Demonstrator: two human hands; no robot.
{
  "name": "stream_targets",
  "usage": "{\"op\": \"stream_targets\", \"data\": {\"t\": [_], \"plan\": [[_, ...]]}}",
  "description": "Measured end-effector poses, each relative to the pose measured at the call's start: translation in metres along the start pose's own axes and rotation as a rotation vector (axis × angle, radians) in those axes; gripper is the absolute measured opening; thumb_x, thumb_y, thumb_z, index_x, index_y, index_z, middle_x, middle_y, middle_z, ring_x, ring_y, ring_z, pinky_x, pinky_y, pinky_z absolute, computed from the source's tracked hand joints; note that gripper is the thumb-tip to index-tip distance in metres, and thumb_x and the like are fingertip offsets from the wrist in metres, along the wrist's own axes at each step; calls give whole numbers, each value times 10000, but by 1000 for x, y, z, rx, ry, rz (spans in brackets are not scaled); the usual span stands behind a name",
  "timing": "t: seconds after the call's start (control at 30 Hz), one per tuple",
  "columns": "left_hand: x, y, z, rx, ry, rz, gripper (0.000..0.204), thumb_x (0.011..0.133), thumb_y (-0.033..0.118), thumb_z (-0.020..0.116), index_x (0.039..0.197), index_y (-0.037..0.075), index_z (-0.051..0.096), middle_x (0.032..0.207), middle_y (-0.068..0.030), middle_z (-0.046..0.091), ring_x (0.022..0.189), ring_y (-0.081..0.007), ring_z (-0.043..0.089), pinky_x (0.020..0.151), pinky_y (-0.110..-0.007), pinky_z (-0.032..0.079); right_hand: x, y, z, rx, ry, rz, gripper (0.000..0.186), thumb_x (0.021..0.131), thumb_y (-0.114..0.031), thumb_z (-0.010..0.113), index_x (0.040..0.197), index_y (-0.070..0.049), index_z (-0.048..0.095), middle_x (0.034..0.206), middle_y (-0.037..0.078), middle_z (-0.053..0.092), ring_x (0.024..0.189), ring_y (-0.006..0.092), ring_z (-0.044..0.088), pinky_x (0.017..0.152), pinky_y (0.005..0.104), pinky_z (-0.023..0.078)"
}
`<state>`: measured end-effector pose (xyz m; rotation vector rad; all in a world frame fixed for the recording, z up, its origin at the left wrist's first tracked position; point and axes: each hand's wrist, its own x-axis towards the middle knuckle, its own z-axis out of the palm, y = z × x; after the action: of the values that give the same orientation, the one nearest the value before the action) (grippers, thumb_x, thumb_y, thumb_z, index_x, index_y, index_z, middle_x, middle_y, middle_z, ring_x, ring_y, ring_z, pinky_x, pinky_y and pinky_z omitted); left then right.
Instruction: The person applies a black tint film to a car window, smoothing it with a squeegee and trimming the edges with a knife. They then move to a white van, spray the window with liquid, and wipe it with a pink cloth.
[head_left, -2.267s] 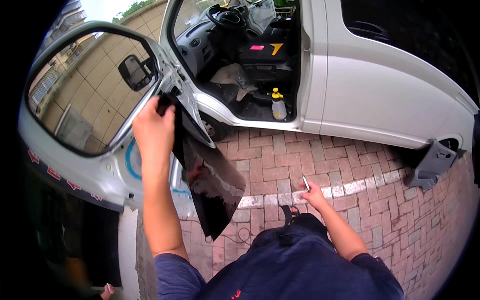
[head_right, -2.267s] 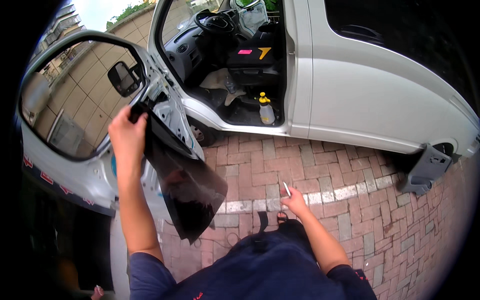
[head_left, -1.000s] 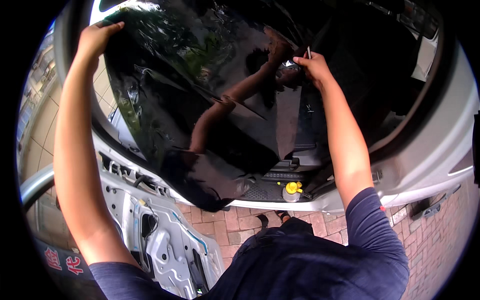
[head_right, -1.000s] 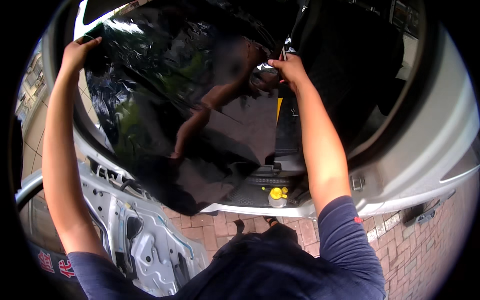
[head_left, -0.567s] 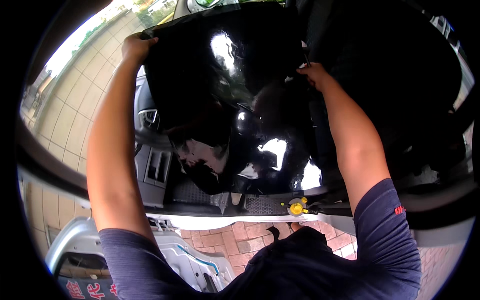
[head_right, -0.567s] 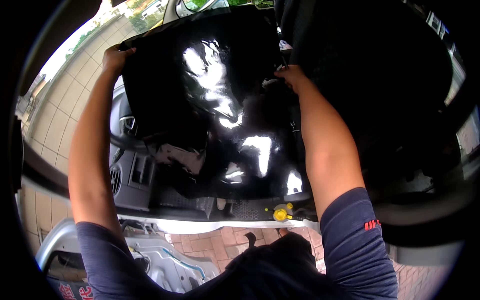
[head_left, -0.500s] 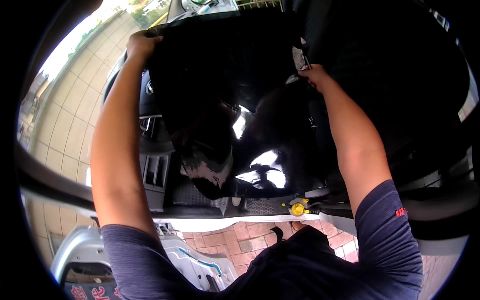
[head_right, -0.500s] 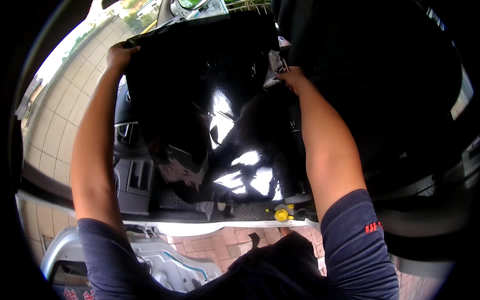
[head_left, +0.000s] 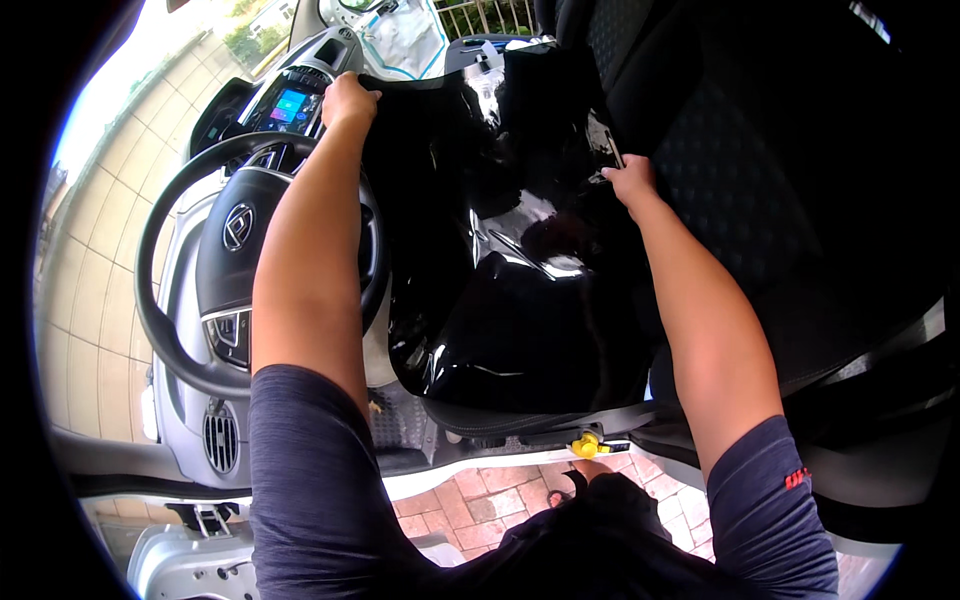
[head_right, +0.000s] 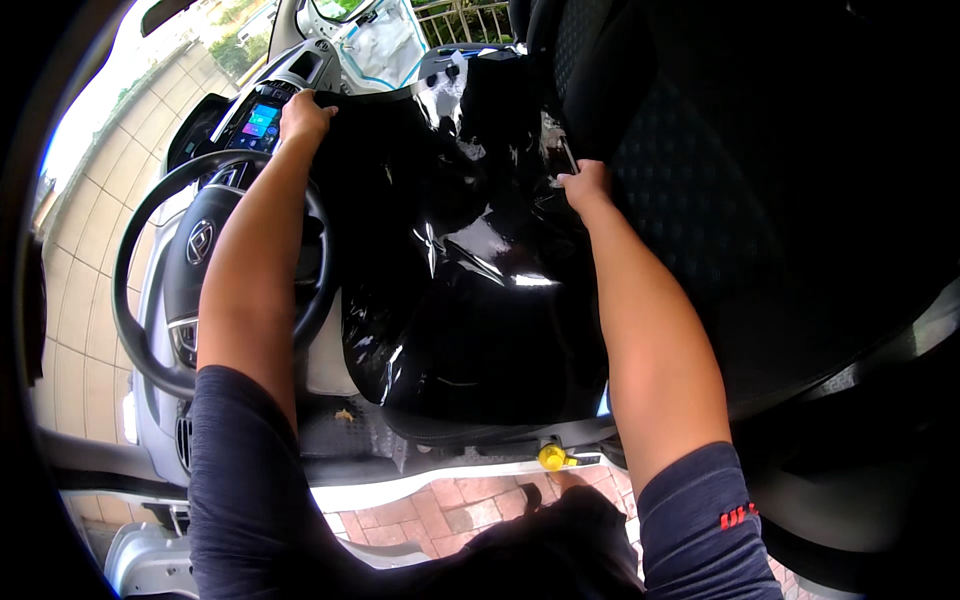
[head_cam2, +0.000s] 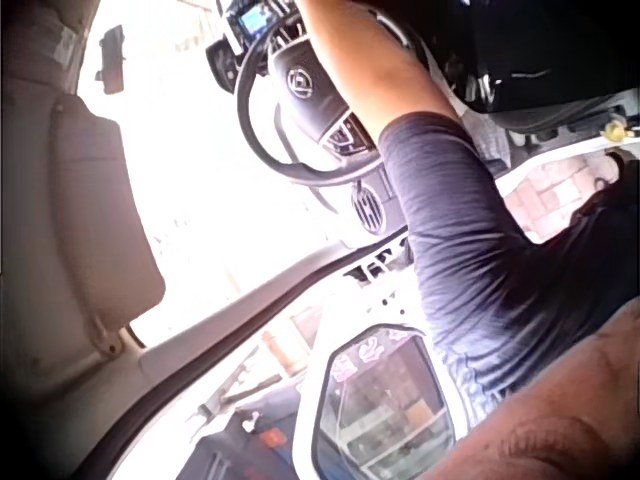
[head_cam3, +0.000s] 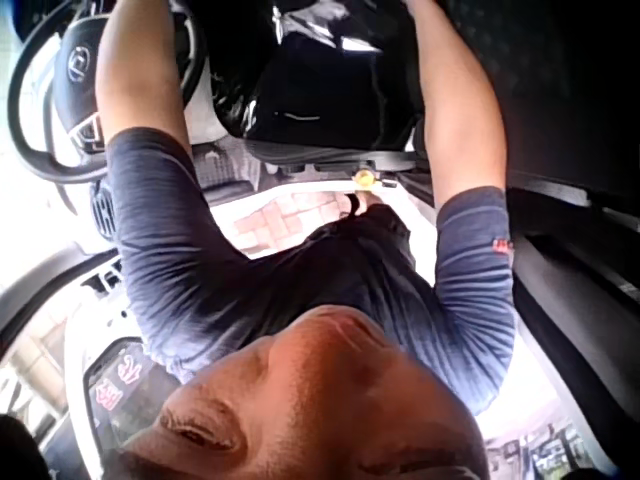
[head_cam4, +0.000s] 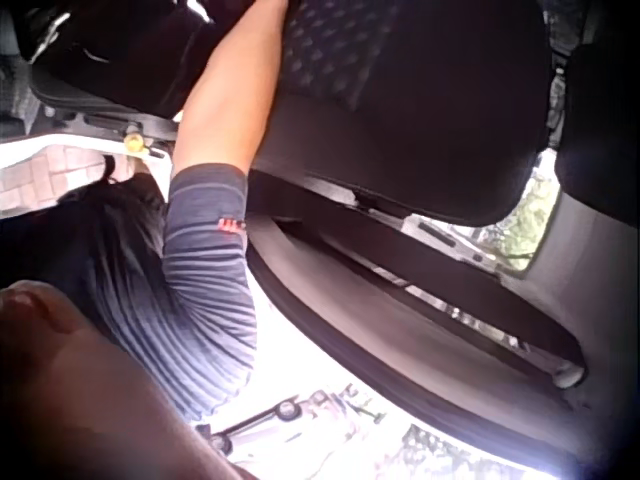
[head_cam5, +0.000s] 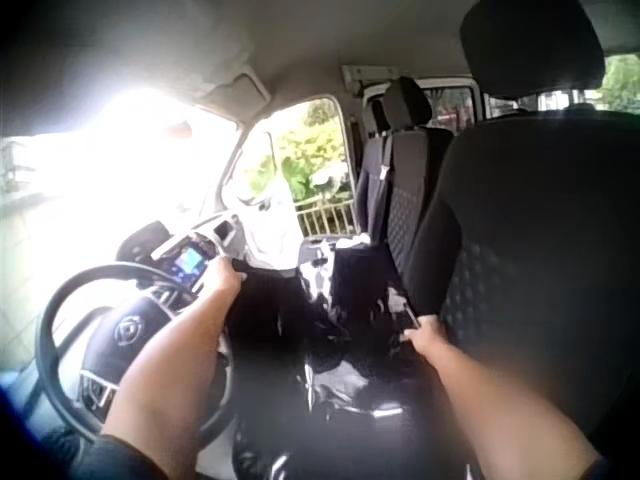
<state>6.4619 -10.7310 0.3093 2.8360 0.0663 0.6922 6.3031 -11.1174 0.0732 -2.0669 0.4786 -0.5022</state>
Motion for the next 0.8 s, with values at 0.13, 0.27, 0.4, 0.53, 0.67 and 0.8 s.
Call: {"op": "stream_targets", "data": {"t": [0.13,0.27,0.4,0.53,0.67,0.8], "plan": [[-13,15,31,-34,29,-46,854,814,377,852,1503,103,428,1451,-195,553,1358,-340,530,1085,-452,464,6,-15,-5,-35,67,93,229,814,-174,800,942,8,746,930,236,741,909,389,726,793,436,548],[-66,35,55,-69,33,135,930,802,346,859,1543,78,364,1521,-179,477,1411,-344,467,1129,-464,414,-4,-39,-9,-263,184,157,243,833,-144,687,1024,-5,746,1052,259,723,1024,421,698,880,459,561],[-169,53,76,-432,7,191,821,816,259,837,1495,47,427,1483,-201,504,1377,-370,490,1128,-441,411,-6,-66,-22,-369,165,129,297,835,-120,608,1087,-45,745,1137,246,709,1101,422,671,927,468,556],[-291,71,48,-789,-41,134,705,816,175,803,1426,40,475,1424,-218,525,1320,-404,508,1120,-500,387,-16,-68,-26,-397,156,159,332,851,-123,609,1147,-45,737,1217,247,685,1168,406,646,981,458,535],[-417,-2,33,-477,-123,200,714,833,173,785,1462,58,469,1496,-219,475,1432,-417,399,1179,-550,295,-19,-58,-36,-449,130,159,282,850,-130,630,1084,-12,737,1190,243,695,1148,412,652,968,469,539],[-502,-76,27,-278,-137,-113,763,835,181,788,1503,68,436,1579,-267,363,1465,-445,345,1199,-533,270,-42,-69,-30,-438,312,58,199,885,-164,635,981,-28,745,1096,228,726,1072,418,686,907,474,559]]}}
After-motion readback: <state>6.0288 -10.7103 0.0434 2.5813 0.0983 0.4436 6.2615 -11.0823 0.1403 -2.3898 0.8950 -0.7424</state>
